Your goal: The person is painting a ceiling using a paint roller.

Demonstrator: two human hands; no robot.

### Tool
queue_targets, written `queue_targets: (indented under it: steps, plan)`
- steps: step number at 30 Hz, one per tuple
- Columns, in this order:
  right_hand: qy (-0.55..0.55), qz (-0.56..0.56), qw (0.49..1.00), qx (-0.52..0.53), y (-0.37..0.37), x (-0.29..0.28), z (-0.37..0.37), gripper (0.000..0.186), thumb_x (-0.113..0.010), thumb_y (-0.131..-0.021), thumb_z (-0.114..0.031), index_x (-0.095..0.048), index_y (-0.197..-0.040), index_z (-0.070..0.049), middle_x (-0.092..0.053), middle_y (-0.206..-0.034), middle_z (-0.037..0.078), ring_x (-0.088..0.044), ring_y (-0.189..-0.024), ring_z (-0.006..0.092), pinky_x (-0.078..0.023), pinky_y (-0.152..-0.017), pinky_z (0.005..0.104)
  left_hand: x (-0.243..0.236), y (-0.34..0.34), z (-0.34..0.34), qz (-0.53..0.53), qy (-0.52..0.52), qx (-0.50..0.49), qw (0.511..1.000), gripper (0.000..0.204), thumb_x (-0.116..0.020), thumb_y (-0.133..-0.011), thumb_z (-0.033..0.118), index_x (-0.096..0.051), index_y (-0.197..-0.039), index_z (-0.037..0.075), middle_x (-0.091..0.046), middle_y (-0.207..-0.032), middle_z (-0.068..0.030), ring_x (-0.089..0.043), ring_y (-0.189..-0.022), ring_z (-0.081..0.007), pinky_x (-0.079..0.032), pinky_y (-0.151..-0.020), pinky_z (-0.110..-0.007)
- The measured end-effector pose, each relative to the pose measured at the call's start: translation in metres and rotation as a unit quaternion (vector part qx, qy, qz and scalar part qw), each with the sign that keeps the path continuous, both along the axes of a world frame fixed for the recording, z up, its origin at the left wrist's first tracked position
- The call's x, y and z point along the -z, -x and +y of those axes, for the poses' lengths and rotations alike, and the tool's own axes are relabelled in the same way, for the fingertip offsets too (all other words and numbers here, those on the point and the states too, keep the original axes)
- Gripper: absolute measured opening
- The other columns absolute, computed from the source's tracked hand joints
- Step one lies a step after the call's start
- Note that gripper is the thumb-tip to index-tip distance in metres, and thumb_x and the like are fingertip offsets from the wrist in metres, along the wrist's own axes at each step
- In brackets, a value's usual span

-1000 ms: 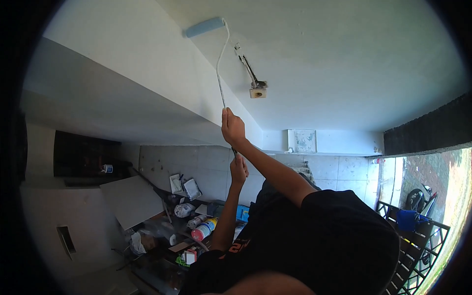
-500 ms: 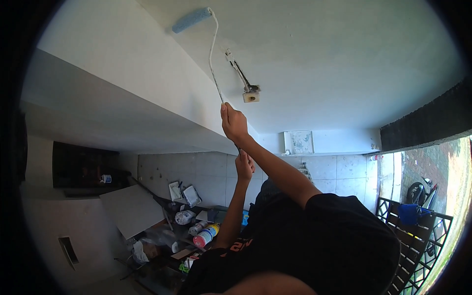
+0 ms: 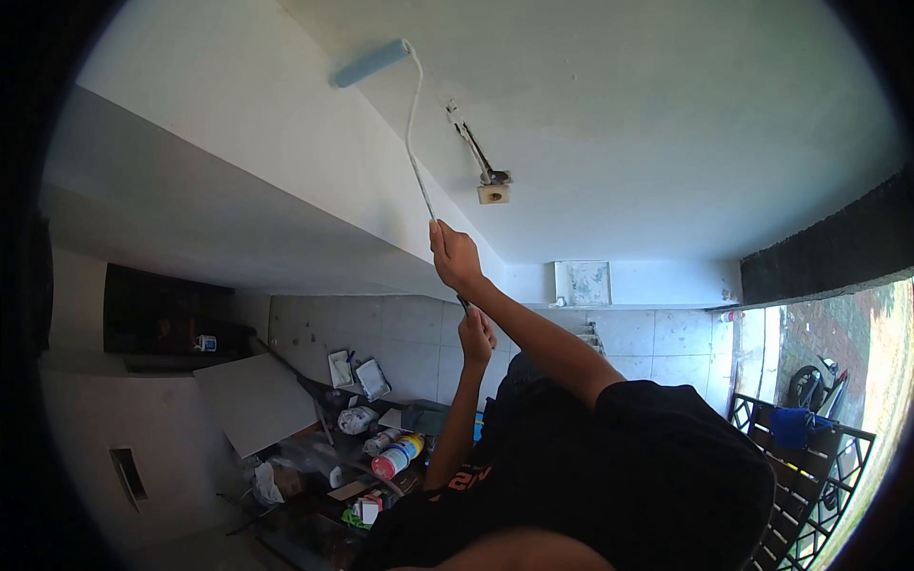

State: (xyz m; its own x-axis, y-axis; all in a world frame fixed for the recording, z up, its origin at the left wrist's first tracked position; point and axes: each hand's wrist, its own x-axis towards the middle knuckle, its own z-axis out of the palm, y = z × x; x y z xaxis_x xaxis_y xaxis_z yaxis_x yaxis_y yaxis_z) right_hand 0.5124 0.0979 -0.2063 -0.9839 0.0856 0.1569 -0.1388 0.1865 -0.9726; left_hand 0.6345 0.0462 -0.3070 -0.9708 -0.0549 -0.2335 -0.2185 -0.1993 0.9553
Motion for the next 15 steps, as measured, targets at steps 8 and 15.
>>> queue_targets:
  steps: [8,15]
  plan:
    - [-0.095,0.041,0.993,0.056,0.028,0.007,-0.018,0.033,-0.032,-0.096,-0.028,-0.046,-0.079,-0.004,-0.051,-0.055,0.019,-0.052,-0.054,0.0413,-0.039,-0.051,0.0494,0.016,0.033,-0.022,-0.007,0.014,0.050,0.999,0.053,-0.034,-0.088,0.061,-0.035,-0.068,0.011,-0.028,-0.044,0.0023,-0.027,-0.031,-0.0082,-0.027,-0.030,-0.024]
    - [-0.087,0.022,0.994,0.058,0.011,0.032,-0.013,0.034,-0.031,-0.096,-0.029,-0.046,-0.078,-0.004,-0.051,-0.055,0.019,-0.052,-0.053,0.0408,-0.039,-0.051,0.0489,0.026,0.006,-0.020,-0.029,-0.004,0.071,0.997,0.054,-0.034,-0.087,0.062,-0.034,-0.069,0.012,-0.028,-0.044,0.0019,-0.027,-0.031,-0.0078,-0.026,-0.029,-0.023]
